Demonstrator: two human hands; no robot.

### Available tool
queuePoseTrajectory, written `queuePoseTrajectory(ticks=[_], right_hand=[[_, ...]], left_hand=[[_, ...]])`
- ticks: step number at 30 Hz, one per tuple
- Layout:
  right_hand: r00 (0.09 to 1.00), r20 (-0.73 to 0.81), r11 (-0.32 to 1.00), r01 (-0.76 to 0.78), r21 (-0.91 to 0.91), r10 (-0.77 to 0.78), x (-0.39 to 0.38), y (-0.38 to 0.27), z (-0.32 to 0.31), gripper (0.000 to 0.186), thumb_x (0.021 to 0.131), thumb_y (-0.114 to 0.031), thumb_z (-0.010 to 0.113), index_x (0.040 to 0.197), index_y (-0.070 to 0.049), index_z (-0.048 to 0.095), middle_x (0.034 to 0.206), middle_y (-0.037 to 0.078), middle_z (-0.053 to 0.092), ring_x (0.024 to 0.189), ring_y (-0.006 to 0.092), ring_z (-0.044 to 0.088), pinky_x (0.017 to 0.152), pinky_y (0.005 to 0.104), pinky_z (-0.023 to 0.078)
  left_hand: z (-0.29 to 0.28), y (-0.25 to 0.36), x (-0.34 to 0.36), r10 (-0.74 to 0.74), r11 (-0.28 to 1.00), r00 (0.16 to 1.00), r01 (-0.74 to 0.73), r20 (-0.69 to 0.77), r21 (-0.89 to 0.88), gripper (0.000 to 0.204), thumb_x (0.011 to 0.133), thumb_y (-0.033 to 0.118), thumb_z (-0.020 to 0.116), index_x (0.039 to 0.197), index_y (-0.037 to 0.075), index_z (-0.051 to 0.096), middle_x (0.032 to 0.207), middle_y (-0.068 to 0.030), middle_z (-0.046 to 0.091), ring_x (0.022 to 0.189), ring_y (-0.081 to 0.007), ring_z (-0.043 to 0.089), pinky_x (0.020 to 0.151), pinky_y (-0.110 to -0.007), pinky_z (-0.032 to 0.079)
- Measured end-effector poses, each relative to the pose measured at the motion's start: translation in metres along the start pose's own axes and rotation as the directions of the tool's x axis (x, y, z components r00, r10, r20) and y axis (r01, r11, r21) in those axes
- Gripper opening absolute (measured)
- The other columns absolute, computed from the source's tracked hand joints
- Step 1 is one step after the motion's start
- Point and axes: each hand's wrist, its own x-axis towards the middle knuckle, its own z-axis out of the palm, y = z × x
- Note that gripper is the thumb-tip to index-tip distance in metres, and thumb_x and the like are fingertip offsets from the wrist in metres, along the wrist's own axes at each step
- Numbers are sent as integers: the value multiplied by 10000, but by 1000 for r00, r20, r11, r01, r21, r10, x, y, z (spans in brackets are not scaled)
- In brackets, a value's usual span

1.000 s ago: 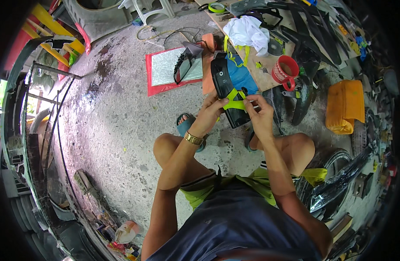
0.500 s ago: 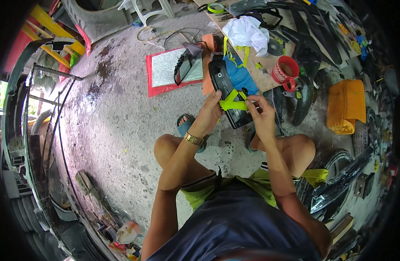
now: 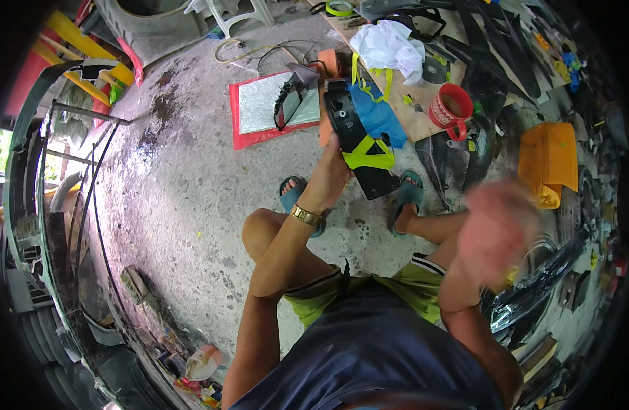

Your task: Assembling or repairing a side mirror assembly for a vehicle by hand.

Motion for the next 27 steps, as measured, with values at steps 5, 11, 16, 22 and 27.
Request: queuePoseTrajectory(ticks=[5,11,16,22,27], right_hand=[[977,84,953,170,251,-196,9,-65,-3,283,913,-267,534,1053,-24,569,1119,93,579,913,186,569,868,374,455],[858,130,714,319,623,-497,59,-89,64,289,900,-318,601,1117,-141,531,1046,-48,561,990,92,513,946,321,371],[811,-120,613,521,593,-573,77,-95,110,331,919,-387,610,1119,-124,603,869,-34,591,794,98,557,743,264,445],[976,178,969,-85,-231,128,18,-43,45,234,904,-245,599,899,-36,706,1000,166,642,775,272,650,742,343,535],[823,478,886,-63,-460,307,27,59,38,159,820,44,629,975,10,636,994,103,614,806,187,610,745,291,485]], left_hand=[[-1,3,-1,13,1000,999,-13,-44,5,615,1000,561,342,1435,127,385,1416,-51,485,1290,-209,464,1083,-379,330],[-2,-1,3,-8,1000,999,7,-35,-18,634,996,574,332,1427,114,401,1400,-53,502,1282,-215,473,1081,-384,331],[-5,0,0,-10,1000,999,10,-40,12,635,995,575,334,1432,118,394,1397,-50,507,1274,-216,480,1074,-382,337],[-9,3,-7,12,1000,997,-11,-71,17,604,999,551,357,1410,112,417,1377,-55,521,1268,-215,485,1075,-391,336],[-10,-1,-4,33,999,999,-33,-23,18,446,986,329,504,1358,87,463,1311,-69,568,1208,-211,536,1039,-391,382]])
